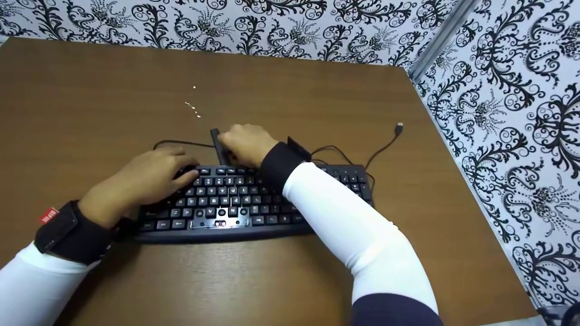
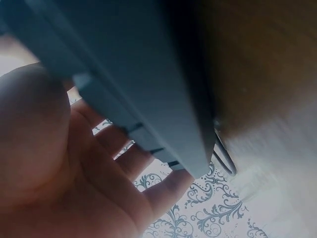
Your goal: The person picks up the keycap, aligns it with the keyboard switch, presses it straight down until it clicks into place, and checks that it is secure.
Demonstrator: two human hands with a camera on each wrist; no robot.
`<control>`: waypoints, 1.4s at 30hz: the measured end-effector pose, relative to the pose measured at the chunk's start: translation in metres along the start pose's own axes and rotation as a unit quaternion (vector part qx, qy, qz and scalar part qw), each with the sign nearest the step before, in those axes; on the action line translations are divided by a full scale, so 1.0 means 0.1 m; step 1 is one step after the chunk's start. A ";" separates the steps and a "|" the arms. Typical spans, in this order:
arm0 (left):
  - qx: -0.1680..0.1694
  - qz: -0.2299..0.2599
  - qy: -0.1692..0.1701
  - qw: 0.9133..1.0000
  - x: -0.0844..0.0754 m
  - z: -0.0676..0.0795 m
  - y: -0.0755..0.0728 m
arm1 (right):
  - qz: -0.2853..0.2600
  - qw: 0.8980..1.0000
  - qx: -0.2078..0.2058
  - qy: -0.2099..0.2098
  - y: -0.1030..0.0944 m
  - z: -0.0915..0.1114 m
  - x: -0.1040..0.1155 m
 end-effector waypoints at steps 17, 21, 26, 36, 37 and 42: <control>0.009 -0.005 0.002 1.000 -0.01 -0.01 0.00 | -0.005 0.999 -0.012 -0.048 0.01 0.03 -0.01; 0.007 -0.008 0.002 1.000 -0.01 -0.01 0.00 | 0.005 0.998 -0.039 -0.047 -0.01 0.05 -0.03; 0.006 -0.008 0.001 1.000 -0.01 -0.01 -0.01 | 0.003 0.997 -0.060 -0.038 -0.03 0.09 -0.04; 0.015 -0.006 -0.007 1.000 0.02 0.00 0.00 | -0.036 0.995 -0.087 -0.028 -0.15 0.33 0.12; 0.016 -0.005 -0.007 1.000 0.02 -0.01 0.00 | -0.040 0.995 -0.087 -0.027 -0.16 0.37 0.15; 0.016 -0.001 -0.005 1.000 0.02 -0.01 -0.01 | -0.055 0.993 -0.097 -0.045 -0.14 0.56 0.32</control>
Point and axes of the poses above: each hand's wrist, its own z-axis away from the middle knuckle, its own y-axis out of the palm, x = y × z, the point moved 4 cm from there along -z, towards the middle knuckle, and after that the axes turned 4 degrees about -z, right-handed, at the moved point
